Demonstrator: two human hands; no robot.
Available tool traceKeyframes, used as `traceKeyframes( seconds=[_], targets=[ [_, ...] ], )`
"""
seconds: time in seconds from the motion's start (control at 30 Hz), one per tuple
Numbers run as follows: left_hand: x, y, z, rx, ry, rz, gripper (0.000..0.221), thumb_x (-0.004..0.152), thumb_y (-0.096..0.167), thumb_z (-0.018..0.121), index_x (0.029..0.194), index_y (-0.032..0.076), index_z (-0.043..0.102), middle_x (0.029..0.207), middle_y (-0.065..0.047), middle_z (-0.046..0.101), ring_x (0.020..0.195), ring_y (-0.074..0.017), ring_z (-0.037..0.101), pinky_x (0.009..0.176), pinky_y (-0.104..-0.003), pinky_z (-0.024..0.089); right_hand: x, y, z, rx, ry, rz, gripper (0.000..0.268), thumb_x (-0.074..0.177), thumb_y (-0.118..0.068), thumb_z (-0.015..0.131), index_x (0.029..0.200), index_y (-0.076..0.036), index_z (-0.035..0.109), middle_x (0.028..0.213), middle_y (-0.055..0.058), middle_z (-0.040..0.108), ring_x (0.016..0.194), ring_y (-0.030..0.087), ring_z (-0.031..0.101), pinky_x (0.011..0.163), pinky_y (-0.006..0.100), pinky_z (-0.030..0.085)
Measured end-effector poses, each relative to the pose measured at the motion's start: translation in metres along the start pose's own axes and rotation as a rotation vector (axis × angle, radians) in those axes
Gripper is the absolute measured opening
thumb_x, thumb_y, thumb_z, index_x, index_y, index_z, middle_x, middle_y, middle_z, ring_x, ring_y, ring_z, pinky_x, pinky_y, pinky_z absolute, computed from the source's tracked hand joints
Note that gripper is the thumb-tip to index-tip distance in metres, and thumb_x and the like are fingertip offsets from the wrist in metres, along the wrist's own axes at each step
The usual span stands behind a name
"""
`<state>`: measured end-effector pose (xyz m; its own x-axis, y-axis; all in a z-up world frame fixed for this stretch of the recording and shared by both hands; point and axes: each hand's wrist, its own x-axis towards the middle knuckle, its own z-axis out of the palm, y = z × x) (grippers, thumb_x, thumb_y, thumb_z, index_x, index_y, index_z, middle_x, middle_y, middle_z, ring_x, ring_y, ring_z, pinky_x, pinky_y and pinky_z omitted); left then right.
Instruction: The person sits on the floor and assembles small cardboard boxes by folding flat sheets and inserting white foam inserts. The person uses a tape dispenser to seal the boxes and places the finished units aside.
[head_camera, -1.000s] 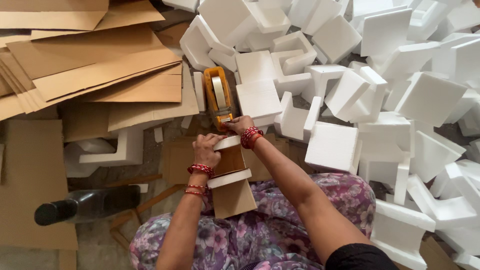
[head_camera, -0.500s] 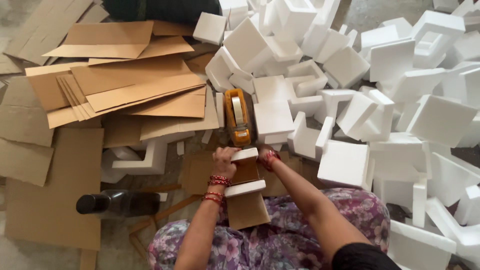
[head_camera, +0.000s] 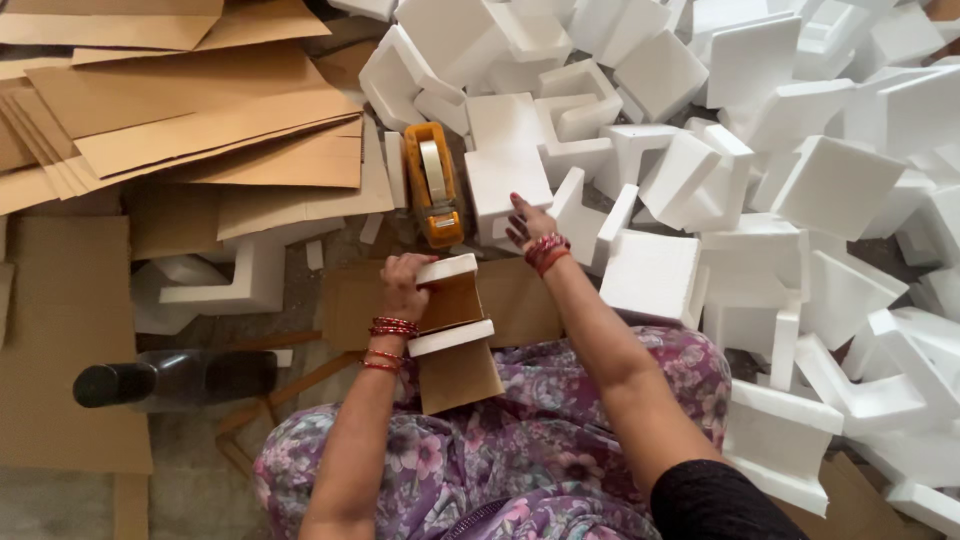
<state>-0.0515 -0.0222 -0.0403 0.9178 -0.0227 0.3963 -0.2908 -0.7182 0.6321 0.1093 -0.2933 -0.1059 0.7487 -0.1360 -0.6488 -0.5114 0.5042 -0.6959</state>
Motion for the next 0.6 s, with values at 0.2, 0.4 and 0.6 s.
traceKeyframes(
  seconds=[0.2, 0.4, 0.6],
  targets=[
    [0.004, -0.018, -0.029, -0.101, -0.113, 0.029, 0.056, 0.056, -0.007, 0.07, 0.109, 0.01, 0.073, 0.111, -0.013, 0.068, 0.101, -0.034, 0.061, 0.095, -0.042, 0.053, -0.015, -0.161, -0.069, 0.273, -0.427, -0.492, 0.027, 0.1, -0.026, 0.074, 0.12, -0.009, 0.066, 0.103, 0.009, 0.069, 0.066, 0.014, 0.051, 0.056, 0.028, 0.044],
    [0.009, -0.022, -0.005, -0.161, 0.037, -0.029, 0.045, 0.064, -0.008, 0.066, 0.104, 0.01, 0.073, 0.103, -0.012, 0.07, 0.097, -0.0317, 0.07, 0.09, -0.038, 0.059, -0.106, -0.315, -0.189, 0.71, -0.551, -0.791, 0.016, 0.118, -0.021, 0.06, 0.122, -0.008, 0.069, 0.117, 0.012, 0.076, 0.069, 0.009, 0.064, 0.048, 0.013, 0.039],
    [0.022, 0.023, 0.04, -0.405, -0.072, -0.011, 0.045, 0.065, -0.004, 0.076, 0.108, 0.011, 0.072, 0.106, -0.011, 0.073, 0.1, -0.0293, 0.072, 0.086, -0.037, 0.059, -0.081, -0.124, -0.014, -0.549, -0.449, -0.294, 0.029, 0.103, -0.025, 0.055, 0.121, -0.007, 0.069, 0.099, 0.001, 0.072, 0.071, 0.011, 0.061, 0.065, 0.024, 0.055]
  ],
)
